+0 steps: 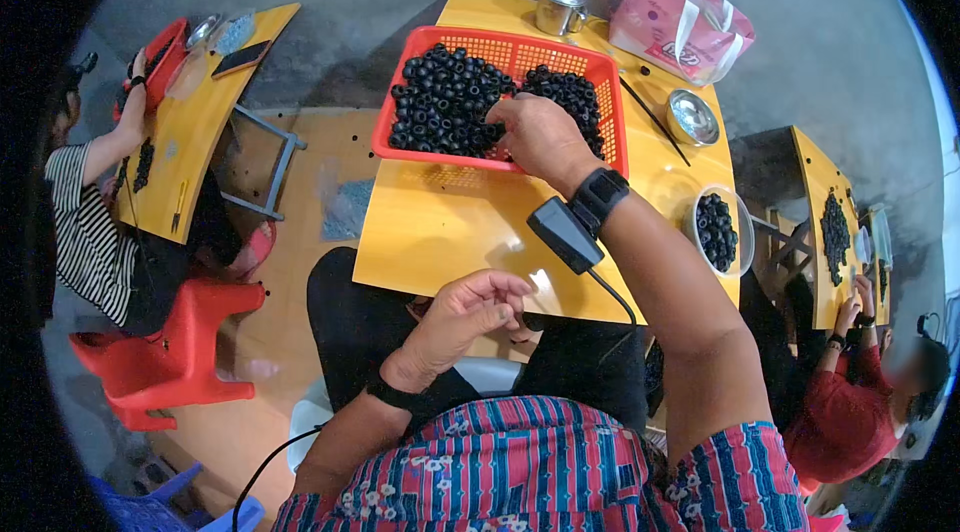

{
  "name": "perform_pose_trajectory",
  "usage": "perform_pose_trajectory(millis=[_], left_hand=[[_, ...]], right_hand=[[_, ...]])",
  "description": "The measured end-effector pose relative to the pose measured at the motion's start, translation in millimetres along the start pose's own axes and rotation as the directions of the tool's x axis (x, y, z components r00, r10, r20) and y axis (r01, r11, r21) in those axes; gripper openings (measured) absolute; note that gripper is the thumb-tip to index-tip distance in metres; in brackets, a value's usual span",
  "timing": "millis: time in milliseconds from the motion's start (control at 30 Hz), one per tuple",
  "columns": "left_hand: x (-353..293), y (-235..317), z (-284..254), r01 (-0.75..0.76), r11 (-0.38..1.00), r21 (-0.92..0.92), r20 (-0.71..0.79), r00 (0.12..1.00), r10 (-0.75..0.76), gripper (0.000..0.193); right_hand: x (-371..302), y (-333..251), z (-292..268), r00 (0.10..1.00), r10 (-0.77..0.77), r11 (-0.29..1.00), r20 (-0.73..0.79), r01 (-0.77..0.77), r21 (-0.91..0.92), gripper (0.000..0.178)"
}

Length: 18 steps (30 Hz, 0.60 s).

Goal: Manually assembling small metal rings onto black cylindrical components at a workstation.

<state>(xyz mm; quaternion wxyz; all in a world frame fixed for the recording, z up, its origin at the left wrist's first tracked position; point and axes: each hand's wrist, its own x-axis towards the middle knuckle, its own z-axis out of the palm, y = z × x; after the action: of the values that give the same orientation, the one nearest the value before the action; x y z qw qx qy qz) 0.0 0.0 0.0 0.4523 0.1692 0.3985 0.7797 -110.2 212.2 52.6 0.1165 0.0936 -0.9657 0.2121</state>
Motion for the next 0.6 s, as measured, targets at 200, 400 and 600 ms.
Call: perform_pose_trajectory(millis=[200, 400, 600], left_hand=[[4.9, 10.7, -2.5, -0.011, 0.999, 0.032, -0.002, 1.000, 0.011, 0.028], [8.5, 6.0, -9.8, -0.018, 0.999, -0.036, -0.035, 0.999, 0.016, 0.028], [8.4, 6.8, -9.8, 0.029, 0.998, -0.054, -0.071, 0.997, -0.033, 0.027]], right_hand=[[21.7, 6.2, 6.7, 0.979, 0.124, 0.992, 0.163, -0.116, -0.058, 0.027], [25.1, 7.4, 12.0, 0.969, 0.136, 0.991, 0.208, -0.137, -0.009, 0.025], [25.7, 15.5, 15.4, 0.963, 0.120, 0.992, 0.242, -0.127, 0.013, 0.024]])
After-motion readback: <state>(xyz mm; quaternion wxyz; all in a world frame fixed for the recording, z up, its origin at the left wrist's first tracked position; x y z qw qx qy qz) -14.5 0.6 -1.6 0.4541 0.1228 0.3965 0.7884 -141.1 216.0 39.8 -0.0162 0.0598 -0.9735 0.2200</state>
